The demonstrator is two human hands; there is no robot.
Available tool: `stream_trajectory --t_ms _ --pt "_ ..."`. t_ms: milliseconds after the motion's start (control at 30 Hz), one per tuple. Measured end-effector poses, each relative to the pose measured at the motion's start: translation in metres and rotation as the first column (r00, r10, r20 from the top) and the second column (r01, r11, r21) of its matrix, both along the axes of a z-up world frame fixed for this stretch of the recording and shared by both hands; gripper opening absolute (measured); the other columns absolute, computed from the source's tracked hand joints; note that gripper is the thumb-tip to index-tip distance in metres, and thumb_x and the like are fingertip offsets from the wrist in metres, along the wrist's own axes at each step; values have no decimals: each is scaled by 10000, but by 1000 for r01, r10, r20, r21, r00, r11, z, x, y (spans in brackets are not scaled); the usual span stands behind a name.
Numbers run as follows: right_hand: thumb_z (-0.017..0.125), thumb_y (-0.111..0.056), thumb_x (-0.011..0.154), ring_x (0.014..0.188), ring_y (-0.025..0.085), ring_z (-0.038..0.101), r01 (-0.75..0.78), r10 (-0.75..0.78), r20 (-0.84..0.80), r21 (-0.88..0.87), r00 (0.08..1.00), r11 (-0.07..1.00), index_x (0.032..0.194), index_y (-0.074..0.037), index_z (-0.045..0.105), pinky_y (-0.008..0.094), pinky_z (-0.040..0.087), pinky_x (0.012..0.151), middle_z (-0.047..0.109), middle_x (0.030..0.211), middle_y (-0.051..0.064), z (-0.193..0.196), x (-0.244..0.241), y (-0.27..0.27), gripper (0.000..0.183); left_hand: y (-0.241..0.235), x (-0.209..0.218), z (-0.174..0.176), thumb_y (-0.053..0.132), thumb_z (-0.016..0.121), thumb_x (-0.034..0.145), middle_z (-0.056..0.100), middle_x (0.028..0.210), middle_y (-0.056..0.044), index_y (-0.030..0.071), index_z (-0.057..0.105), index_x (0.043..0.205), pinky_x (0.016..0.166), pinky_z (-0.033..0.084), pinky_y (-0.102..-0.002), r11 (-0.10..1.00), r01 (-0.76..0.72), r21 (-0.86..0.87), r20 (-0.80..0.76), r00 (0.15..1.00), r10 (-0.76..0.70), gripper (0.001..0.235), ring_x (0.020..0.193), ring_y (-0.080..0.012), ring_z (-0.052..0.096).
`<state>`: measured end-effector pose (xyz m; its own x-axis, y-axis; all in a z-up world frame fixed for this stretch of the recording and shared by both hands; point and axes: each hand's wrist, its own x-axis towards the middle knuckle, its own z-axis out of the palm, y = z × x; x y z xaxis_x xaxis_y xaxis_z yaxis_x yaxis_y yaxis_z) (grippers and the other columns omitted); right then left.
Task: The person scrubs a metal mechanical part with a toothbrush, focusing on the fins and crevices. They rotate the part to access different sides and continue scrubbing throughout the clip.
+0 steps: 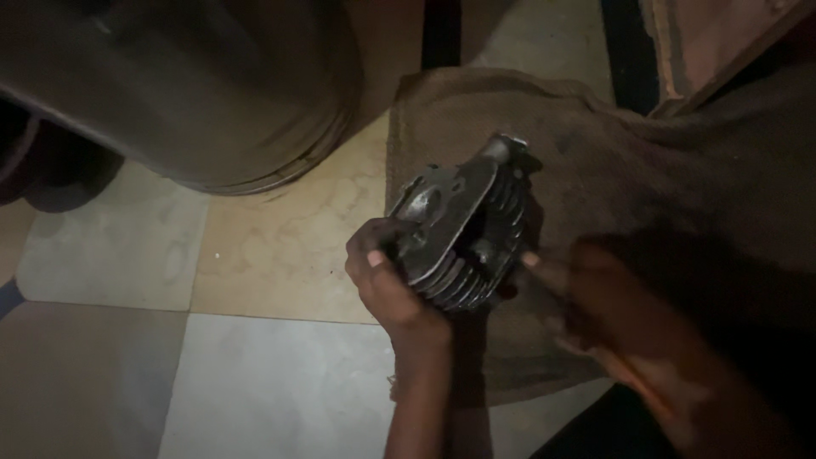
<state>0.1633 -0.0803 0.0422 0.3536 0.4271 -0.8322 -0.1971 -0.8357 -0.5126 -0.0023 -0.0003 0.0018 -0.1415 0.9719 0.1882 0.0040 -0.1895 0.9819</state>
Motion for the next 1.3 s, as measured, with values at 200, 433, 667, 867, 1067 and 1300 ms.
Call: stream_trajectory --t_ms 200,433,667,867,1067,1300 --pt "621 -451 991 508 230 511 -30 39 68 -124 997 992 885 -53 624 374 439 508 564 621 109 18 2 9 411 0 -1 6 305 278 1033 562 1222 -195 -24 601 1179 1065 414 -424 1000 6 -24 -36 999 -7 484 1161 -316 545" --pt "499 -331 1063 724 239 700 -435 526 483 -296 700 850 1108 -136 740 402 569 710 735 864 111 24 -4 5 312 -3 -2 17 302 264 1033 548 1239 -194 -25 595 1169 1075 403 -431 998 38 -59 -41 998 -41 485 1182 -336 543" --pt "500 -386 1058 940 228 707 -492 725 646 -562 240 664 1220 -180 705 408 548 931 718 1066 90 33 1 -3 332 -2 -4 19 292 237 1049 578 1258 -193 -36 608 1130 1102 378 -440 999 41 28 -176 984 -36 502 1228 -352 509" --pt "584 -389 995 1122 276 610 -437 761 647 -698 -46 566 1272 -321 703 562 416 1053 647 1209 104 36 -9 -3 309 -3 -2 21 294 259 1030 588 1251 -192 -40 622 1095 1097 375 -434 999 28 25 -164 986 -24 497 1225 -348 511" --pt "671 -300 880 1026 277 598 -551 694 716 -610 -77 569 1282 -309 709 481 478 938 633 1105 114 26 -2 -14 404 -4 -1 22 287 275 1029 590 1251 -189 -38 633 1073 1100 369 -424 1000 3 -1 -147 989 -3 486 1237 -344 509" --pt "766 -376 723 1078 299 596 -644 651 751 -552 -108 530 1201 -244 737 520 447 1007 655 1111 100 8 13 -8 496 -4 -3 20 291 256 1043 590 1226 -185 -37 619 1107 1077 385 -429 1000 19 16 -181 983 -16 493 1185 -345 530"
